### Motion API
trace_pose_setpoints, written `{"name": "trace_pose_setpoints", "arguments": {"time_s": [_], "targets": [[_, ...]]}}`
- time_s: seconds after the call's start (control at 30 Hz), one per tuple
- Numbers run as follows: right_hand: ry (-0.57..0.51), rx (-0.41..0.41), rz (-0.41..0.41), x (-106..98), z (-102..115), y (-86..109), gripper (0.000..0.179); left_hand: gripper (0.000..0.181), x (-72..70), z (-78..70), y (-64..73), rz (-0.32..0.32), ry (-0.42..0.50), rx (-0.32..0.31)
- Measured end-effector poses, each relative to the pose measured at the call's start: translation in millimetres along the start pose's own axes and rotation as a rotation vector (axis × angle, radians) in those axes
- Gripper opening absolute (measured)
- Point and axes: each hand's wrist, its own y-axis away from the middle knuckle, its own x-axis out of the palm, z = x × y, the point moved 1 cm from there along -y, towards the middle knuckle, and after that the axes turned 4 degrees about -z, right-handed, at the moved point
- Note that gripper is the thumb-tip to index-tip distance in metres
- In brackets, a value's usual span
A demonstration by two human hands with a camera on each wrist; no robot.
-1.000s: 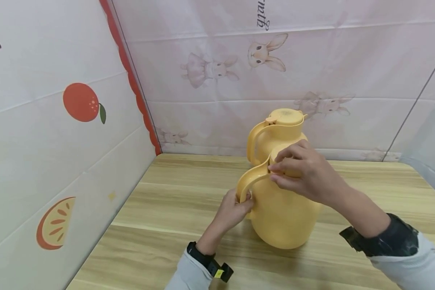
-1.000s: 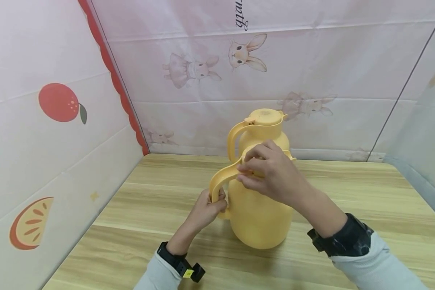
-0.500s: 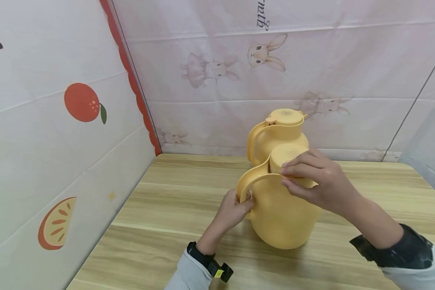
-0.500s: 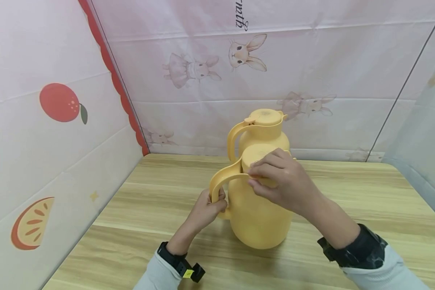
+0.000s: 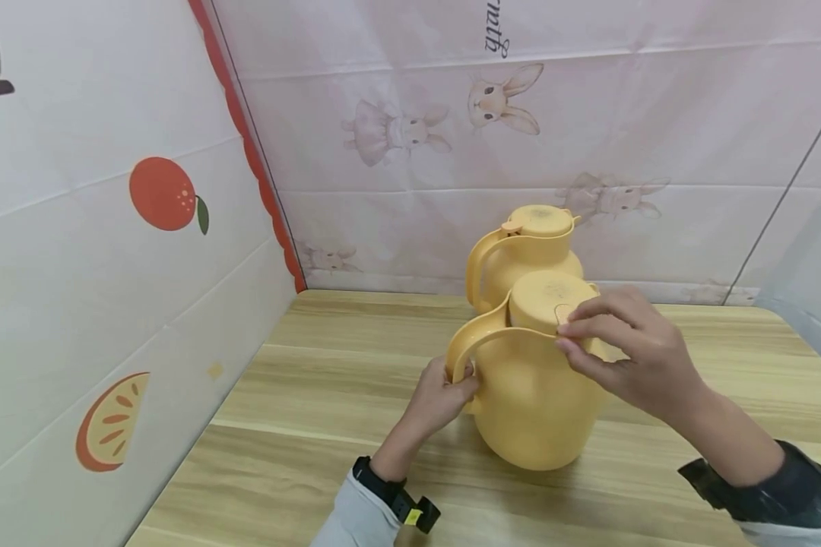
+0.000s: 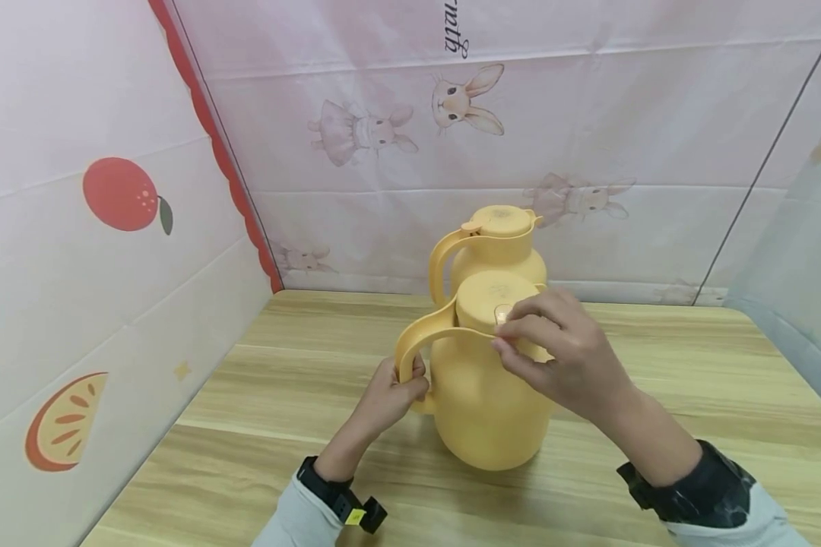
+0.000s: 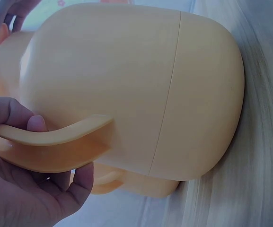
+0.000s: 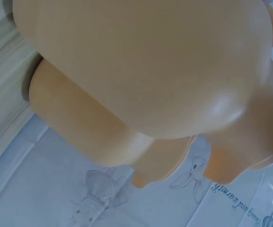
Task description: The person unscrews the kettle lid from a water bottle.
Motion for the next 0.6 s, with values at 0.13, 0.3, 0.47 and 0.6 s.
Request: {"name": "trace_pose_setpoints", "arguments": {"time_s": [0.13,0.3,0.47,0.6], "targets": [[0.025,0.049,0.027,-9,-7,7.9,0.036,0.023,0.6,0.8,-0.3,-0.001,0.011,-0.006],[0.033,0.12,0.062,-19,-18,15.3,0.036,0.023,0.0,1.5,-0.7,-0.004,0.01,-0.014],[0.054,0.192,0.104,-26,-31,21.1,0.04,0.023,-0.1,1.8,-1.6,0.002,0.008,-0.026],[-0.051,0.285,0.138,-33,-42,25.8,0.039,0.023,0.8,1.2,-1.8,0.008,0.011,-0.029]]}}
